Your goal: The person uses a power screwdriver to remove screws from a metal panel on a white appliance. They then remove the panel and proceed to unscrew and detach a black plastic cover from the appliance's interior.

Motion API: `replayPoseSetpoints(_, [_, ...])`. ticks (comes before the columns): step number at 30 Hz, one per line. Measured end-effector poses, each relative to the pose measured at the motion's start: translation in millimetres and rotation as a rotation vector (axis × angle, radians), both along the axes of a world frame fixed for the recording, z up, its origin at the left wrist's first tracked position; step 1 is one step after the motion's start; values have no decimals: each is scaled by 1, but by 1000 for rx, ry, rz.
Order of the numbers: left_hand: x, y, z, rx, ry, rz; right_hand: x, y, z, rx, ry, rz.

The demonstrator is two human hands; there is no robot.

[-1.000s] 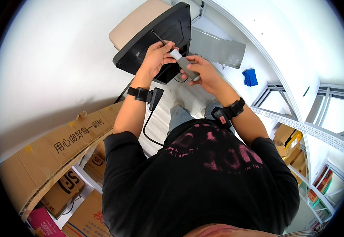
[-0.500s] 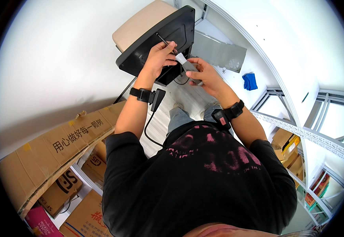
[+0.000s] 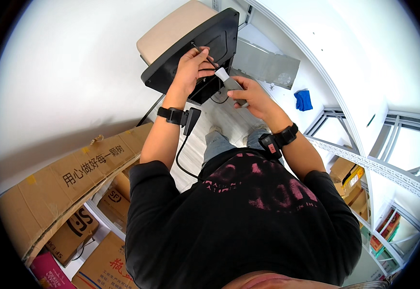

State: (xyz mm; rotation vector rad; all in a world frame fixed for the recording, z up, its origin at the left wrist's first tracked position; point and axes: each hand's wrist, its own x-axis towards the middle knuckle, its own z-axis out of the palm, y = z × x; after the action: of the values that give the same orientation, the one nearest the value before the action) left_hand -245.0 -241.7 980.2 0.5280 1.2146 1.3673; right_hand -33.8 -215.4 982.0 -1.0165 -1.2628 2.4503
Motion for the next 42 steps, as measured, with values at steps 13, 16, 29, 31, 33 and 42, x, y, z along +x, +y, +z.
replayPoseSetpoints(13, [2,1,-5,92,-55,162,14,1,5,214,-88,-25])
replayPoseSetpoints(16, [18,10,-8,106,90,204,34,5,4,257,-96,-19])
replayPoseSetpoints(29, [204,152,-25,38,71,-254,229,53,-11,210,-178,-450])
replayPoseSetpoints(31, [242,175,-31,31,107,-291,268,65,-11,221,-181,-495])
replayPoseSetpoints(33, [280,194,-26,43,163,-321,302,77,-14,207,-215,-529])
replayPoseSetpoints(42, [357,260,-37,182,631,-200,389,122,-25,198,-282,-596])
